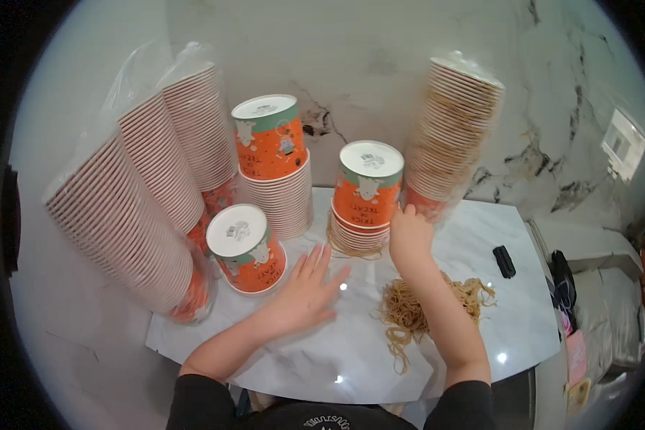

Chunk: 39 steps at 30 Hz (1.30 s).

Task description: Tying decorative strings onto paper bowls for packaging or display.

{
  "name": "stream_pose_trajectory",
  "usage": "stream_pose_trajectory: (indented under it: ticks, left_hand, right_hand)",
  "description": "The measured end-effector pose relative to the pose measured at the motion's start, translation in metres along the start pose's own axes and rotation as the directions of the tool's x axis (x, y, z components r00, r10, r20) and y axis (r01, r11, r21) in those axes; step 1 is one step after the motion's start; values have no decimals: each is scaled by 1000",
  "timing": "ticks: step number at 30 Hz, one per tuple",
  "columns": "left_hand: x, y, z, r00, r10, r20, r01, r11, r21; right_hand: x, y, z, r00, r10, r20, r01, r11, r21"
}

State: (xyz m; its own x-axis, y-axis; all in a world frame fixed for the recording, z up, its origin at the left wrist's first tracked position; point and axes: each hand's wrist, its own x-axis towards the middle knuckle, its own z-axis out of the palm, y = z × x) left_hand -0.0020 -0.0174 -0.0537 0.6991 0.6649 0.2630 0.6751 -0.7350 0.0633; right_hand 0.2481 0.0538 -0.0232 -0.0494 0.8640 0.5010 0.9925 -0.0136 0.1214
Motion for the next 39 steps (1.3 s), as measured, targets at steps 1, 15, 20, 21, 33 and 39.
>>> stream_pose_trajectory:
  ticks: [1, 15, 20, 21, 33, 39]
  left_hand:
    - [-19, 3, -17, 1000, -26, 0, 26, 1000, 6]
    - [-75, -78, -43, 579, -650, -493, 261, 720, -643]
    - [-89, -74, -51, 523, -665, -532, 135, 681, -719]
    - [-91, -77, -52, 517, -690, -507, 80, 628, -774]
    - [-88, -49, -93, 555, -333, -762, -16, 912, -410]
    - [-149, -45, -87, 12, -415, -910, -100, 905, -414]
  right_hand:
    - [-8, -11, -12, 999, -38, -14, 39, 991, 128]
    - [-90, -163, 50, 577, -529, 623, -813, -293, 504]
    - [-95, -153, 56, 649, -576, 497, -760, -456, 464]
    - [-94, -150, 57, 673, -595, 439, -734, -462, 499]
    - [-109, -147, 68, 698, -572, 430, -715, -534, 451]
    - [-101, -155, 65, 670, -607, 428, -741, -509, 438]
